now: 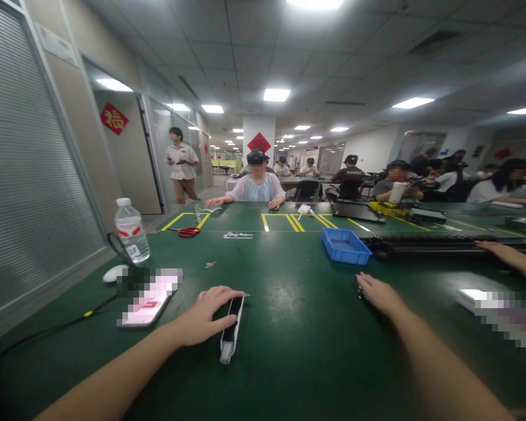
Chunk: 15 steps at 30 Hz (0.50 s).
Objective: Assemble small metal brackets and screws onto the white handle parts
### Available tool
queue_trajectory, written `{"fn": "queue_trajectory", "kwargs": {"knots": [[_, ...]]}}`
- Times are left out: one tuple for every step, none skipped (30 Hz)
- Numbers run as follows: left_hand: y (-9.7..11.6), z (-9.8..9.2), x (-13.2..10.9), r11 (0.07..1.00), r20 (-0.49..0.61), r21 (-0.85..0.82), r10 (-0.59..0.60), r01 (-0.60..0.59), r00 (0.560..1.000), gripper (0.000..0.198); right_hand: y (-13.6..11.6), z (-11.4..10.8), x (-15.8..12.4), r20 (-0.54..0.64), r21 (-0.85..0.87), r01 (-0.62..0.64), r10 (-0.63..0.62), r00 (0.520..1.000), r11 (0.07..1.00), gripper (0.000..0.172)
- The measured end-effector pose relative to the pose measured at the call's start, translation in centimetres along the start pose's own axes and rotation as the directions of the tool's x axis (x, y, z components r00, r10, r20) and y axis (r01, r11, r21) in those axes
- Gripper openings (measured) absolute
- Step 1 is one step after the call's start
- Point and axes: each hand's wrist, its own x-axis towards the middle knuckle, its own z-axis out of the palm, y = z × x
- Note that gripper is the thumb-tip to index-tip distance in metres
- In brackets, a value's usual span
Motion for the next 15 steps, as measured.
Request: {"fn": "queue_trajectory", "kwargs": {"knots": [[0.2, 0.0, 0.0, 1.0, 0.004, -0.003, 0.007, -0.007, 1.0, 0.046, -0.3, 0.2, -0.1, 0.029, -0.017, 0.011, -0.01, 1.0, 1.0, 0.038], [0.4, 0.1, -0.1, 1.0, 0.007, -0.004, 0.019, -0.019, 1.0, 0.046, -0.7, 0.4, -0.3, 0.044, -0.029, 0.024, -0.022, 0.999, 0.999, 0.04], [0.5, 0.1, -0.1, 0.999, 0.01, -0.002, 0.032, -0.032, 0.999, 0.046, -1.1, 0.6, -0.4, 0.059, -0.036, 0.045, -0.043, 0.997, 0.998, 0.042], [0.6, 0.2, -0.1, 0.999, 0.013, 0.002, 0.045, -0.045, 0.999, 0.046, -1.6, 0.9, -0.7, 0.075, -0.039, 0.071, -0.068, 0.995, 0.997, 0.044], [0.7, 0.3, -0.1, 0.998, 0.016, 0.007, 0.055, -0.055, 0.998, 0.046, -2.3, 1.3, -1.0, 0.086, -0.036, 0.107, -0.103, 0.991, 0.994, 0.046], [0.8, 0.3, -0.2, 0.998, 0.018, 0.011, 0.062, -0.062, 0.998, 0.046, -3.0, 1.7, -1.4, 0.096, -0.032, 0.132, -0.129, 0.987, 0.991, 0.047], [0.9, 0.4, -0.2, 0.998, 0.019, 0.014, 0.067, -0.067, 0.998, 0.045, -3.9, 2.1, -1.8, 0.101, -0.029, 0.144, -0.141, 0.985, 0.989, 0.049], [0.9, 0.4, -0.2, 0.997, 0.019, 0.015, 0.07, -0.071, 0.997, 0.045, -5.0, 2.6, -2.2, 0.102, -0.024, 0.155, -0.152, 0.983, 0.988, 0.049], [0.9, 0.4, -0.2, 0.997, 0.019, 0.015, 0.074, -0.074, 0.997, 0.045, -6.1, 3.1, -2.6, 0.096, -0.017, 0.157, -0.154, 0.983, 0.988, 0.049], [0.9, 0.4, -0.2, 0.997, 0.018, 0.015, 0.076, -0.077, 0.997, 0.045, -7.3, 3.6, -3.0, 0.089, -0.008, 0.152, -0.151, 0.985, 0.988, 0.051], [0.9, 0.4, -0.2, 0.997, 0.017, 0.015, 0.078, -0.078, 0.997, 0.045, -8.5, 4.2, -3.3, 0.092, -0.001, 0.161, -0.16, 0.983, 0.987, 0.053], [0.9, 0.4, -0.2, 0.997, 0.017, 0.016, 0.079, -0.08, 0.997, 0.045, -9.6, 4.7, -3.7, 0.111, -0.003, 0.185, -0.184, 0.977, 0.983, 0.053], [0.8, 0.4, -0.2, 0.997, 0.017, 0.016, 0.081, -0.081, 0.997, 0.045, -10.8, 5.2, -4.0, 0.122, 0.0, 0.207, -0.206, 0.971, 0.978, 0.053], [0.8, 0.4, -0.2, 0.996, 0.015, 0.016, 0.083, -0.084, 0.996, 0.045, -11.9, 5.7, -4.2, 0.129, 0.016, 0.223, -0.223, 0.966, 0.975, 0.054], [0.8, 0.4, -0.2, 0.996, 0.014, 0.015, 0.086, -0.087, 0.996, 0.045, -12.9, 6.2, -4.5, 0.135, 0.042, 0.232, -0.236, 0.962, 0.972, 0.054]]}}
